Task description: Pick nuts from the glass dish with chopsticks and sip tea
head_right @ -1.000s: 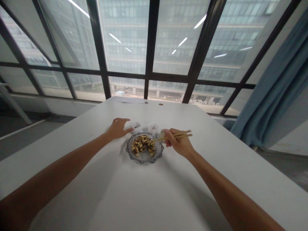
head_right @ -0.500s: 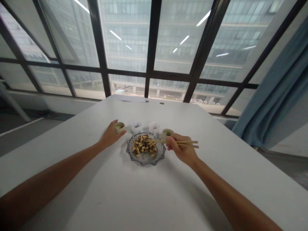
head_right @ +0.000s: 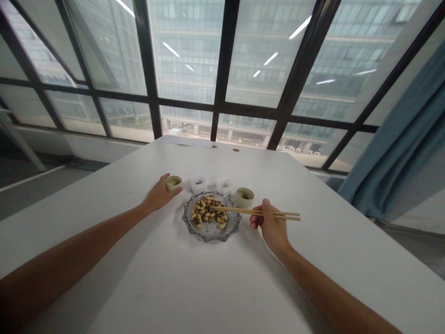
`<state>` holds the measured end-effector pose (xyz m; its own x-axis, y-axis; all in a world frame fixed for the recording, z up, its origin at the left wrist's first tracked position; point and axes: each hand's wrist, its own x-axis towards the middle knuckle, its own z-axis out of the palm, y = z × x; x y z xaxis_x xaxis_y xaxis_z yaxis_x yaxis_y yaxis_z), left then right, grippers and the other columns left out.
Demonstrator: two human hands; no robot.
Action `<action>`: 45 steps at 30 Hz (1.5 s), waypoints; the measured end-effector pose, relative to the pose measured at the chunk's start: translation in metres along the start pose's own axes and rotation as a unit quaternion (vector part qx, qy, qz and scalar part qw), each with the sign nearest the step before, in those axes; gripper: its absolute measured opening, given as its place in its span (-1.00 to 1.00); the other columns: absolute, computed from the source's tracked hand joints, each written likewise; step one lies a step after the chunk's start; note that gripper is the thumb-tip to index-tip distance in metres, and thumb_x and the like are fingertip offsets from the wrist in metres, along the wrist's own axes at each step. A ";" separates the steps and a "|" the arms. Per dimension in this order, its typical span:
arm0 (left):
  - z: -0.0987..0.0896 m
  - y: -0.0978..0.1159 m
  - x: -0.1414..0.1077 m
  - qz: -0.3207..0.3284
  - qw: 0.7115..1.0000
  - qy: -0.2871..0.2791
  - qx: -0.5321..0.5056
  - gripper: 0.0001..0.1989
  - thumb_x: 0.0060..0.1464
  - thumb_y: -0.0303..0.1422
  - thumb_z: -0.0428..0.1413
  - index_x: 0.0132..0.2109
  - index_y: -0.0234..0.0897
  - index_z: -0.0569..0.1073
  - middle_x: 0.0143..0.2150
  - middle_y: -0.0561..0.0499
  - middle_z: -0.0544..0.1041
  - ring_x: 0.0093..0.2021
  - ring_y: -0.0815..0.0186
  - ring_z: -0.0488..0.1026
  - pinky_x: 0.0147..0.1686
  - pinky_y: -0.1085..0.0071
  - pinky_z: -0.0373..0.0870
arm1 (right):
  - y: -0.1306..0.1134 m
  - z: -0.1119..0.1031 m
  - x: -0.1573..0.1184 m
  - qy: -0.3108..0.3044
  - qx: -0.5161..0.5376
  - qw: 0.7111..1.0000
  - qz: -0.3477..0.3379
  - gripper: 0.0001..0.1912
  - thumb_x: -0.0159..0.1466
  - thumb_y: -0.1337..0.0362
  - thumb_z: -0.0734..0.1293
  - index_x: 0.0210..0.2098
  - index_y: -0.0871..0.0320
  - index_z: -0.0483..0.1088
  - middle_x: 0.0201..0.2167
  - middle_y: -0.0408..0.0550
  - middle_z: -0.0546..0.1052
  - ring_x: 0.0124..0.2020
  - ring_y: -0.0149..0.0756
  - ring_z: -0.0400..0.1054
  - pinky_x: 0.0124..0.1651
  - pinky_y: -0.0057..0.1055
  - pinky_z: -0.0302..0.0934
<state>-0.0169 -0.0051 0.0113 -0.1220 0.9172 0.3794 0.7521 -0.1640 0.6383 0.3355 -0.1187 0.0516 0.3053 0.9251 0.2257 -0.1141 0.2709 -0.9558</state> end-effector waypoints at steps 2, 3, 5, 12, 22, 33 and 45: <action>-0.001 -0.001 0.000 0.006 1.000 0.002 -0.002 -0.19 0.02 0.04 0.24 0.31 -0.21 0.21 0.22 -0.25 0.46 0.20 -0.03 0.45 0.18 0.11 0.36 | 0.009 -0.007 0.000 0.017 0.029 0.999 0.035 -0.34 -0.08 -0.34 0.51 -0.54 0.19 0.46 -0.73 -0.08 0.46 -0.74 -0.40 0.31 -0.73 -0.51 0.19; -0.001 -0.001 0.000 0.008 1.000 0.001 -0.004 -0.20 0.02 0.03 0.24 0.31 -0.21 0.22 0.22 -0.25 0.46 0.21 -0.03 0.45 0.18 0.12 0.36 | 0.012 -0.010 0.001 0.025 0.039 0.998 0.046 -0.34 -0.10 -0.34 0.52 -0.54 0.19 0.47 -0.72 -0.08 0.46 -0.74 -0.41 0.31 -0.72 -0.52 0.20; -0.002 -0.001 0.000 0.009 1.000 -0.004 -0.006 -0.20 0.04 0.03 0.23 0.31 -0.24 0.21 0.21 -0.26 0.46 0.21 -0.04 0.45 0.18 0.12 0.37 | 0.016 -0.015 0.002 0.039 0.053 0.996 0.060 -0.34 -0.13 -0.32 0.54 -0.53 0.20 0.47 -0.72 -0.08 0.47 -0.73 -0.41 0.32 -0.72 -0.53 0.21; -0.004 0.000 0.000 0.018 1.000 -0.008 -0.001 -0.22 0.06 0.01 0.23 0.30 -0.27 0.22 0.23 -0.26 0.44 0.22 0.00 0.44 0.19 0.16 0.35 | 0.019 -0.016 0.004 0.040 0.066 0.995 0.069 -0.34 -0.14 -0.30 0.55 -0.51 0.21 0.47 -0.73 -0.09 0.47 -0.74 -0.40 0.32 -0.72 -0.52 0.21; -0.005 0.000 0.000 0.018 1.000 -0.005 0.002 -0.22 0.05 0.01 0.22 0.29 -0.29 0.24 0.21 -0.27 0.46 0.21 -0.01 0.45 0.18 0.15 0.37 | 0.017 -0.015 0.002 0.058 0.068 0.994 0.063 -0.32 -0.19 -0.32 0.56 -0.52 0.21 0.47 -0.72 -0.08 0.48 -0.73 -0.41 0.33 -0.70 -0.51 0.24; -0.005 0.000 0.000 0.020 1.000 -0.005 0.000 -0.25 0.05 0.00 0.23 0.27 -0.25 0.25 0.13 -0.23 0.50 0.13 0.00 0.49 0.13 0.12 0.40 | 0.018 -0.011 -0.004 0.043 0.040 0.998 -0.016 -0.35 -0.02 -0.33 0.48 -0.48 0.21 0.46 -0.70 -0.09 0.48 -0.73 -0.38 0.34 -0.68 -0.49 0.22; -0.006 -0.001 0.000 0.030 1.000 -0.005 -0.001 -0.28 0.04 0.02 0.23 0.25 -0.20 0.26 0.09 -0.17 0.51 0.09 0.05 0.51 0.10 0.16 0.41 | 0.016 -0.005 -0.020 -0.036 -0.033 0.995 -0.087 -0.45 0.19 -0.24 0.40 -0.42 0.17 0.50 -0.64 -0.06 0.53 -0.68 -0.32 0.40 -0.62 -0.39 0.33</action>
<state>-0.0211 -0.0071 0.0144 -0.0694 0.9094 0.4102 0.7570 -0.2198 0.6153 0.3318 -0.1342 0.0304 0.2457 0.8832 0.3994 -0.0033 0.4128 -0.9108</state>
